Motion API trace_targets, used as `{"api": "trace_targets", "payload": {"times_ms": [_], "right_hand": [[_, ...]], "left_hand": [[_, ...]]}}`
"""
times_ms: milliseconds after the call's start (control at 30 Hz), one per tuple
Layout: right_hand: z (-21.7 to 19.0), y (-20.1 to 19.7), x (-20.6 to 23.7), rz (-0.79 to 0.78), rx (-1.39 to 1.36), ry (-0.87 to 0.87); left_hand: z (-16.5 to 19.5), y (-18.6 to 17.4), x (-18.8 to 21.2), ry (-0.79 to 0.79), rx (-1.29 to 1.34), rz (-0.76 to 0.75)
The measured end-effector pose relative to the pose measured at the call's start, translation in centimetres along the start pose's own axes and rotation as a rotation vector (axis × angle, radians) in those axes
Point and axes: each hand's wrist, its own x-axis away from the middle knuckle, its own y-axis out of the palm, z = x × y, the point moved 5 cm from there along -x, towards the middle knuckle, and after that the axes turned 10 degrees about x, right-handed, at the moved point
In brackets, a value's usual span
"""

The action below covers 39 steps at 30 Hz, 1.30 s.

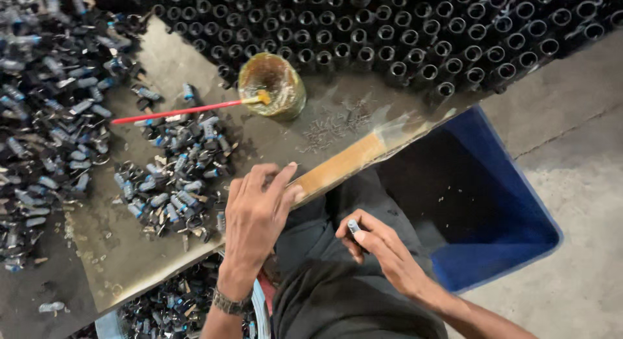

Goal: The person picks small metal key components from a pile, inserts a pin into each, and applies a yellow substance with a brush to the pin area. The person repeats this sequence for multiple keys, placing finished units into a nearby container.

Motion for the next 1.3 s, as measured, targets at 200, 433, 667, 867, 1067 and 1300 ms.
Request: {"api": "trace_targets", "payload": {"times_ms": [200,433,667,867,1067,1300], "right_hand": [[-0.8,-2.3,0.1,-0.025,0.07,-0.077],[-2.2,-1.4,0.4,0.09,-0.047,0.005],[-1.4,-0.1,0.1,0.142,-0.181,0.017],[-0.1,1.4,-0.1,0.285,0.046,0.018],[-0.9,3.0,-0.2,0.294,0.282,-0.058],[-1.6,4.3,-1.0,0.288,0.243,0.055]], "left_hand": [[0.6,1.6,0.8,-0.02,-0.046,0.009],[1.2,1.3,2.6,0.019,0.005,0.146],[2.1,-0.1,5.2,-0.123,0.398,0.284],[1.9,0.3,7.5,-0.264,0.689,0.196],[1.2,1.5,8.7,-0.347,0.802,0.214],[-1.1,0.9,9.7,-0.454,0.905,0.304]]}}
